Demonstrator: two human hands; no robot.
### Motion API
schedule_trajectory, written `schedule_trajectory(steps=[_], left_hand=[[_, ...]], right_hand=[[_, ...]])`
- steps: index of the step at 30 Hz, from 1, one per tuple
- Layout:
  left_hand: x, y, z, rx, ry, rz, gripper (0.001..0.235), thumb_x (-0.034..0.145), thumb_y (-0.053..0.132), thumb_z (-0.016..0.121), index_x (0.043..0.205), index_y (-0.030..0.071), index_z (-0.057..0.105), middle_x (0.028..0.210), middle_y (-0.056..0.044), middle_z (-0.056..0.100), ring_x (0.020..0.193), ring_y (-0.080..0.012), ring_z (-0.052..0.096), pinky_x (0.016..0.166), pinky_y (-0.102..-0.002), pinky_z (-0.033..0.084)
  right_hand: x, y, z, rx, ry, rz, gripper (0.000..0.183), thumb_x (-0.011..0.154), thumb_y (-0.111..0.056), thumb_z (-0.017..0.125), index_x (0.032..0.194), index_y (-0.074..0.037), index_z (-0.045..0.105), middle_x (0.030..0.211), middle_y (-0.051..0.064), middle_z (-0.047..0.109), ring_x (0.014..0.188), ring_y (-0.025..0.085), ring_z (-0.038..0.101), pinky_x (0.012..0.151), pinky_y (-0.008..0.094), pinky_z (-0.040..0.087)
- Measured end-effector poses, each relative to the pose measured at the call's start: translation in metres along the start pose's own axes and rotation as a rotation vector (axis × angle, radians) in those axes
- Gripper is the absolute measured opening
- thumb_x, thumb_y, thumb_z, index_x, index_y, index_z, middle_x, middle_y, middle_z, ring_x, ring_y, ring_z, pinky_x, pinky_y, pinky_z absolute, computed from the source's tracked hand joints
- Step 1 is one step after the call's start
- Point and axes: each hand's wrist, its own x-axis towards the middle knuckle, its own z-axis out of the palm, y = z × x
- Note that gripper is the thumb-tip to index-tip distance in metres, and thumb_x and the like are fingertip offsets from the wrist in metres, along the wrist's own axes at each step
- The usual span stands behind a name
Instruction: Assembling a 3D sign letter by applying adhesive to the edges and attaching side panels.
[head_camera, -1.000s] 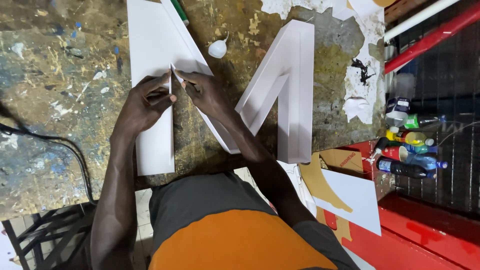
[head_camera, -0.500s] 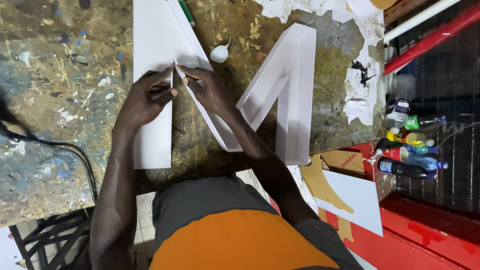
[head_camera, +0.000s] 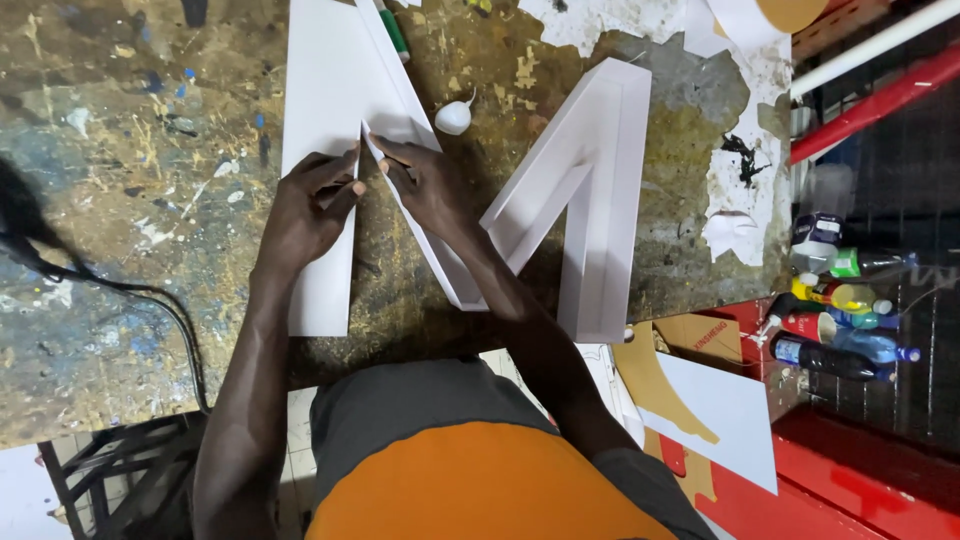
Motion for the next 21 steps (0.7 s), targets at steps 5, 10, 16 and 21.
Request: schedule_trajectory(steps=[5, 10, 16, 21], left_hand=[[-0.005, -0.008, 0.001, -0.030, 0.007, -0.037, 0.043, 0.117, 0.010, 0.075, 0.158, 0.001, 0.067, 0.133, -0.035, 0.066, 0.123, -0.0536, 0.072, 0.097, -0.057, 0.068], [-0.006, -0.009, -0.001, -0.025, -0.001, -0.040, 0.043, 0.120, 0.013, 0.071, 0.161, 0.003, 0.065, 0.134, -0.034, 0.065, 0.123, -0.0556, 0.071, 0.098, -0.060, 0.067], [-0.007, -0.006, -0.008, -0.060, -0.063, -0.047, 0.050, 0.115, 0.008, 0.075, 0.162, 0.000, 0.062, 0.141, -0.038, 0.061, 0.129, -0.0582, 0.067, 0.103, -0.060, 0.064], [-0.008, -0.009, -0.020, -0.056, -0.182, -0.139, 0.064, 0.107, 0.002, 0.075, 0.168, 0.007, 0.058, 0.149, -0.036, 0.058, 0.134, -0.0517, 0.067, 0.101, -0.052, 0.063]], right_hand=[[0.001, 0.003, 0.002, -0.015, 0.020, -0.011, 0.037, 0.116, -0.022, 0.071, 0.152, -0.018, 0.075, 0.116, 0.020, 0.087, 0.102, 0.035, 0.086, 0.071, 0.034, 0.071], [0.001, 0.004, 0.001, 0.030, 0.022, -0.029, 0.036, 0.116, -0.021, 0.072, 0.152, -0.018, 0.074, 0.117, 0.022, 0.087, 0.105, 0.037, 0.086, 0.072, 0.036, 0.071], [-0.001, 0.009, 0.004, 0.028, 0.003, -0.018, 0.039, 0.117, -0.020, 0.070, 0.156, -0.016, 0.072, 0.111, 0.028, 0.085, 0.082, 0.039, 0.084, 0.055, 0.036, 0.062], [-0.001, 0.007, 0.004, 0.060, 0.014, -0.003, 0.037, 0.116, -0.020, 0.070, 0.153, -0.018, 0.073, 0.113, 0.026, 0.085, 0.091, 0.043, 0.084, 0.057, 0.040, 0.063]])
